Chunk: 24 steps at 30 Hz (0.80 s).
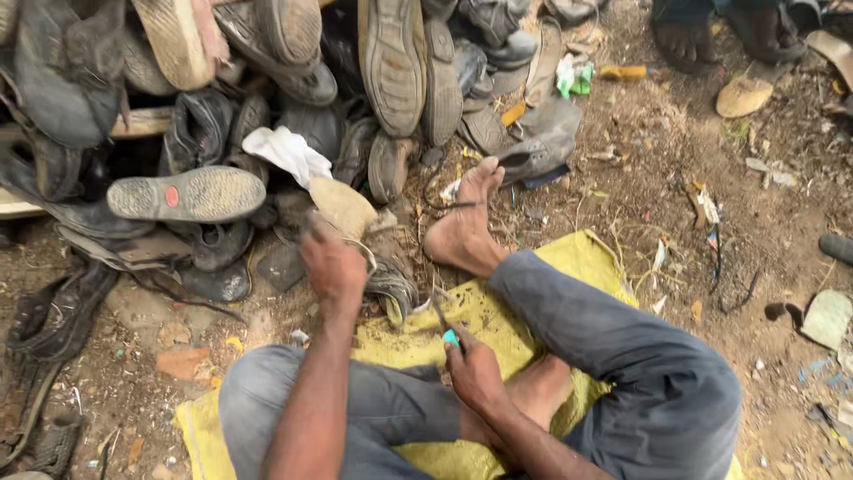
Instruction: The person uses a small tool to scrape and clean the interior and exterior of various shoes, handling them one at a time from a large pile.
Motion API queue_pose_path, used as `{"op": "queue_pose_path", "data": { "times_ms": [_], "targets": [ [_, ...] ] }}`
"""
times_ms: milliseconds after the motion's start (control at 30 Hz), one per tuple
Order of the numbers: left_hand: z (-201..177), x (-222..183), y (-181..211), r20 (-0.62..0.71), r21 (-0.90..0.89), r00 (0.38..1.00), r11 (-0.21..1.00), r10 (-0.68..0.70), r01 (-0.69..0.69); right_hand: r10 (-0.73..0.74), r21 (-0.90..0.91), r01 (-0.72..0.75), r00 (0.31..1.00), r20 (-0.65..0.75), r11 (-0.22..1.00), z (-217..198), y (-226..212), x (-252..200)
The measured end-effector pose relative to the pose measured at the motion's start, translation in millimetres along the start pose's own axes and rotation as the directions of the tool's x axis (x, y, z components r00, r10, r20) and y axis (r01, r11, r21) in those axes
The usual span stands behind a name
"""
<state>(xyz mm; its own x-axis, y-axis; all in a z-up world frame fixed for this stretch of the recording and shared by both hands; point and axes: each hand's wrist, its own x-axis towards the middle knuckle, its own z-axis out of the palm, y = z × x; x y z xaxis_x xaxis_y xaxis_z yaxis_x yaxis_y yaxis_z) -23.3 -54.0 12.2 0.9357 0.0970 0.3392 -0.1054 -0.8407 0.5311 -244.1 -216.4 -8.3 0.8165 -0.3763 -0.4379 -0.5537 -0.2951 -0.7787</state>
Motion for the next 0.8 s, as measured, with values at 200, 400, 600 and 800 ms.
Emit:
{"op": "queue_pose_path", "data": {
  "times_ms": [200,400,600,800],
  "targets": [
    [-13.6,-2.0,36.5,0.785,-0.161,0.111,0.374,0.609,-0.913,-0.410,-0.098,0.408,0.912,0.000,0.908,17.0,38.8,29.3],
    [-12.6,-26.4,8.1,0.590,-0.007,0.204,0.257,0.781,-0.966,0.094,0.015,-0.096,0.989,0.113,0.995,-5.4,27.8,38.2],
    [16.8,-68.2,15.7,0.514,0.092,0.556,0.602,0.653,-0.793,-0.125,-0.174,0.131,0.991,0.048,0.976,-14.5,19.2,55.3],
    [59.4,-99.2,21.5,0.462,0.184,0.774,0.807,0.433,-0.562,-0.109,-0.257,0.105,0.994,-0.005,0.961,-2.3,25.4,65.2]
  ]
}}
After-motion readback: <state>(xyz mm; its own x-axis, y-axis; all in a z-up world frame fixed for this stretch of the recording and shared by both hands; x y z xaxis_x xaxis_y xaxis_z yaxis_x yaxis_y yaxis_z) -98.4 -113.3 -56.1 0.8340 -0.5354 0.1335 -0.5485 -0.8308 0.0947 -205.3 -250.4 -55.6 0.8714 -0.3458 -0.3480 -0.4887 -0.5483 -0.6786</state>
